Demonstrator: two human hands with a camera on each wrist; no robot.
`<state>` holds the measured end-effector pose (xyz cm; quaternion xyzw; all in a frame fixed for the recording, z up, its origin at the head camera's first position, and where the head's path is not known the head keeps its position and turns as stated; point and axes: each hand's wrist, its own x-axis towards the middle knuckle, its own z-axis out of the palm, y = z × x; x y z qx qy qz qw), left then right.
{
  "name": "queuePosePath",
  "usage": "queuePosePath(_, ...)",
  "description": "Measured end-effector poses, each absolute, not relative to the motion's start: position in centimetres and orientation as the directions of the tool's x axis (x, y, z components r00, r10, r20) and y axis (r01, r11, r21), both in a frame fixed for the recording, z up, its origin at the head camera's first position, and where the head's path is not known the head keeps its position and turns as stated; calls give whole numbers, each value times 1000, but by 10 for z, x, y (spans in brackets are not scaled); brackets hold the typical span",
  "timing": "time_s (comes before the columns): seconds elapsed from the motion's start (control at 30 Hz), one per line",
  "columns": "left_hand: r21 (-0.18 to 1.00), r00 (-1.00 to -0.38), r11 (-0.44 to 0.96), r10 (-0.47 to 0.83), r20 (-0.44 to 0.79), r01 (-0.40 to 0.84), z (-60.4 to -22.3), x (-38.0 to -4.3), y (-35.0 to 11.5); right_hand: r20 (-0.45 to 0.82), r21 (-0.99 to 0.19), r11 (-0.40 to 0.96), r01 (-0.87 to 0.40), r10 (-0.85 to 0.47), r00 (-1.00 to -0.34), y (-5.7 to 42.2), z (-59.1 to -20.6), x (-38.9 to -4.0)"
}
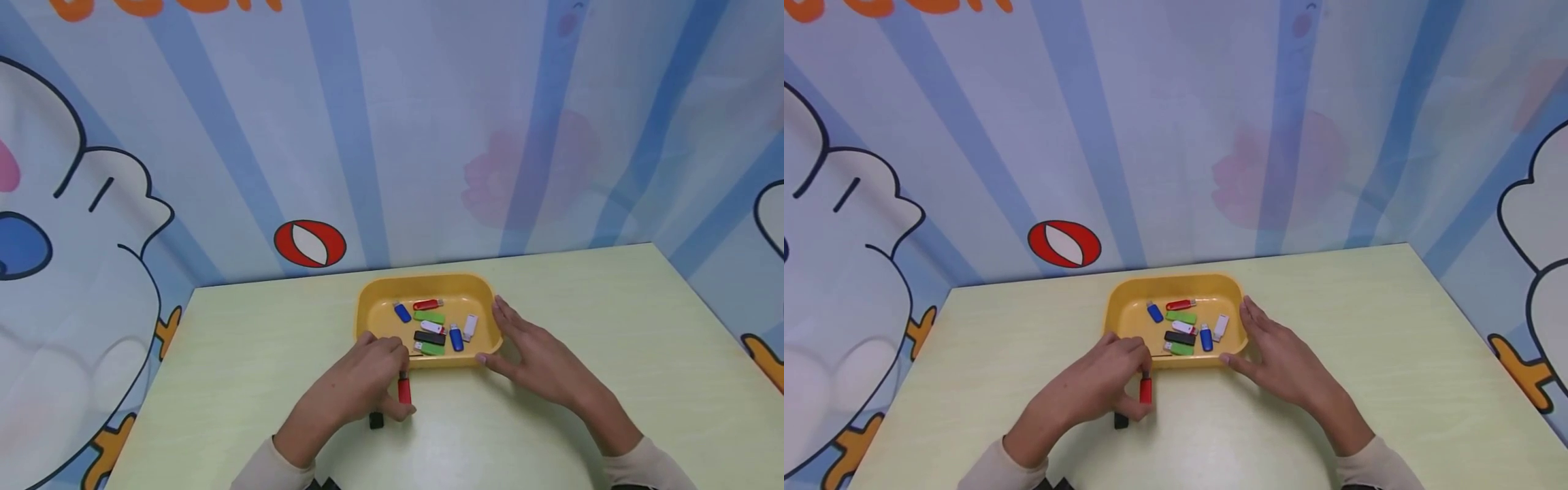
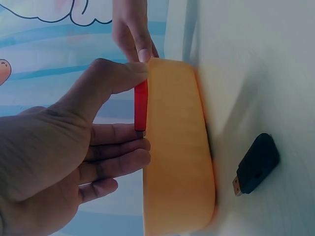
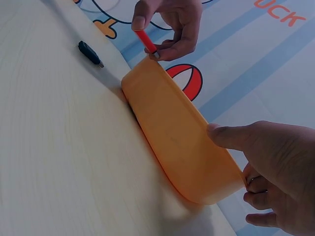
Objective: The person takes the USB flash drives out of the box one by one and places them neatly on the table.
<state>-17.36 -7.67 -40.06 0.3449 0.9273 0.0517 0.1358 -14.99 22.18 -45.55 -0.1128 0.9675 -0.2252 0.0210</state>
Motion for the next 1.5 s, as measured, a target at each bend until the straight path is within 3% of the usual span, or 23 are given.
queuePosePath(1.5, -27, -746, 764, 622, -237, 645, -436, -153, -74, 4, -455, 868, -200, -223, -975, 223, -456, -149)
